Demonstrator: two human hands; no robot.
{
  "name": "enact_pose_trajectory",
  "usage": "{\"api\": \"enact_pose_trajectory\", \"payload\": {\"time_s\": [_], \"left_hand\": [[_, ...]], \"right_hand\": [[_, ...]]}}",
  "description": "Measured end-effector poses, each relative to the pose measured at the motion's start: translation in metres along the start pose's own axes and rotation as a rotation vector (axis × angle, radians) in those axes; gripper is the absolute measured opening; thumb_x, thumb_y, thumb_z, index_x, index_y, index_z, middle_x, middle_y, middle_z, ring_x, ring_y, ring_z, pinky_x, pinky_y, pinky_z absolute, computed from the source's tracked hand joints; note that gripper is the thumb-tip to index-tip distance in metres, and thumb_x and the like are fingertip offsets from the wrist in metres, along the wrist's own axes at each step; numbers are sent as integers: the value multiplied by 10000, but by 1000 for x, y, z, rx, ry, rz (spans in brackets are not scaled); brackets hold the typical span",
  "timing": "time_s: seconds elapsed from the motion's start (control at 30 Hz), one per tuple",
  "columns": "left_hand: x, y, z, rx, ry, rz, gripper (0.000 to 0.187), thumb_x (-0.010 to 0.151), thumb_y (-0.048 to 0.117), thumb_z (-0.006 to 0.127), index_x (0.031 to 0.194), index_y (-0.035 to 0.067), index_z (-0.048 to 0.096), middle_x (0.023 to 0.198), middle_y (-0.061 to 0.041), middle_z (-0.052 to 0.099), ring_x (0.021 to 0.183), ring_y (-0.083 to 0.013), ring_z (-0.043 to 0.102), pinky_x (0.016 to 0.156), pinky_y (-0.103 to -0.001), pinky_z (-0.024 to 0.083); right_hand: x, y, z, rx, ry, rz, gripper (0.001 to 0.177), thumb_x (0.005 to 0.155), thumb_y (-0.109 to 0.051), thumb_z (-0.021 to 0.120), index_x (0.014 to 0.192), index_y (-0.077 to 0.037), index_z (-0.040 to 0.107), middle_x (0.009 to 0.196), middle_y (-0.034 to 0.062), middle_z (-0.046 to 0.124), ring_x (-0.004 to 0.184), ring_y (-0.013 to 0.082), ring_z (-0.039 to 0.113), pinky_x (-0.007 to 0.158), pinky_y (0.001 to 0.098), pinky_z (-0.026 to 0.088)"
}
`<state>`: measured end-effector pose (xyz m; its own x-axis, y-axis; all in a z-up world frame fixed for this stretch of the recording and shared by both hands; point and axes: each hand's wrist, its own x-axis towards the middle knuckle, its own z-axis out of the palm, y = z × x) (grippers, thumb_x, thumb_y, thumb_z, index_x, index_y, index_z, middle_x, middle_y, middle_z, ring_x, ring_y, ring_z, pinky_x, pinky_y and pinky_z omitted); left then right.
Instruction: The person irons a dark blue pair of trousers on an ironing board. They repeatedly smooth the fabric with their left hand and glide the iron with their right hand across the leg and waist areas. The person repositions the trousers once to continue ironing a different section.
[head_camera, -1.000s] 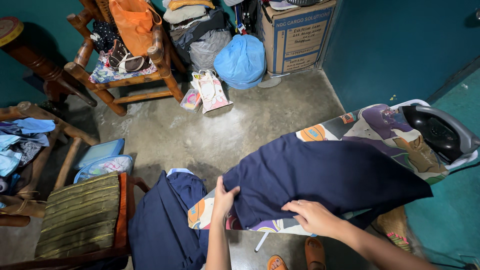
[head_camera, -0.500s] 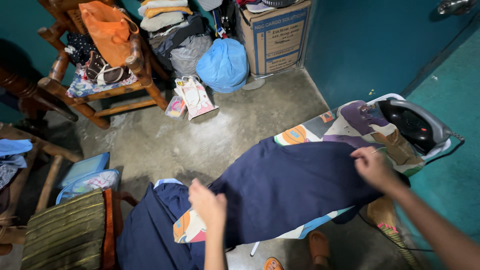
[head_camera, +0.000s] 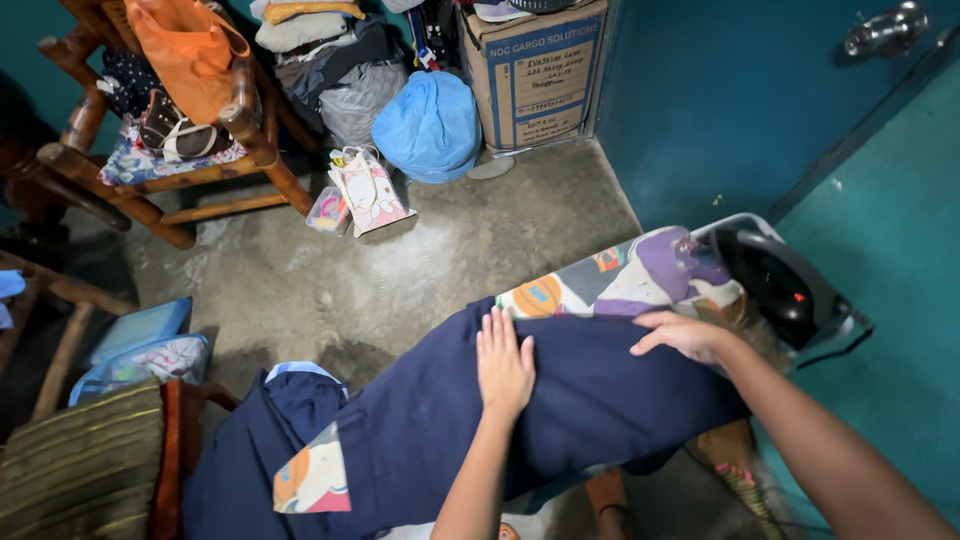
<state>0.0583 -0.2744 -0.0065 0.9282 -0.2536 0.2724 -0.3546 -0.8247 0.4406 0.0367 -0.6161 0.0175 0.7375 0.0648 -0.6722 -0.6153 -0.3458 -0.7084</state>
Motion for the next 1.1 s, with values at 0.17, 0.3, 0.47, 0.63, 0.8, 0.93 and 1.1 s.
{"api": "enact_pose_trajectory", "payload": {"time_s": [0.17, 0.3, 0.47, 0.63, 0.8, 0.93, 1.1], "left_hand": [[-6, -3, 0, 7, -3, -74, 738, 1025, 416, 462, 1564, -45, 260, 1658, -217, 231, 1537, -335, 213, 1235, -437, 174], [-4, -2, 3, 96, -55, -98, 754, 1026, 449, 439, 1564, -44, 247, 1662, -200, 218, 1546, -325, 175, 1234, -431, 143], [-4, 2, 1, 147, -98, -113, 772, 1023, 480, 432, 1559, -42, 241, 1667, -195, 202, 1552, -316, 156, 1242, -426, 131], [-2, 4, -1, 191, -135, -137, 793, 1016, 490, 435, 1565, -43, 225, 1666, -193, 179, 1551, -309, 135, 1237, -425, 119], [-3, 4, -2, 187, -114, -123, 799, 1007, 495, 438, 1569, -31, 223, 1669, -183, 183, 1551, -303, 132, 1237, -417, 115], [-3, 5, -1, 196, -109, -129, 794, 1008, 496, 430, 1570, -26, 224, 1672, -175, 187, 1555, -297, 135, 1241, -415, 117], [-4, 1, 3, 228, -100, -119, 787, 1012, 495, 423, 1565, -32, 233, 1665, -182, 191, 1547, -300, 145, 1235, -420, 119]], "right_hand": [[-13, -26, -12, 350, -161, -23, 517, 749, -20, 757, 1260, -9, 680, 1144, 85, 715, 1126, 172, 636, 995, 313, 463], [-6, -33, -24, 578, -220, -60, 366, 765, -114, 725, 1113, -1, 704, 1052, 80, 751, 1017, 175, 685, 923, 317, 505], [0, -75, -63, -793, 24, -192, 480, 777, -373, 868, 993, 34, 732, 931, 181, 723, 885, 247, 678, 797, 374, 531], [14, -98, -79, -1028, -443, 137, 694, 775, -434, 931, 1194, 50, 664, 1078, 139, 697, 913, 178, 668, 807, 353, 521], [-10, -83, -80, -1095, -853, 449, 851, 725, -381, 933, 1272, 157, 567, 1160, 233, 699, 983, 286, 739, 842, 423, 571], [-25, -97, -111, -1263, -852, 68, 746, 766, -417, 900, 1247, 86, 630, 1149, 177, 717, 1016, 227, 707, 875, 323, 527], [-45, -123, -160, -453, -368, 14, 481, 777, -348, 805, 1076, 29, 784, 955, 129, 833, 828, 180, 777, 757, 302, 588]]}}
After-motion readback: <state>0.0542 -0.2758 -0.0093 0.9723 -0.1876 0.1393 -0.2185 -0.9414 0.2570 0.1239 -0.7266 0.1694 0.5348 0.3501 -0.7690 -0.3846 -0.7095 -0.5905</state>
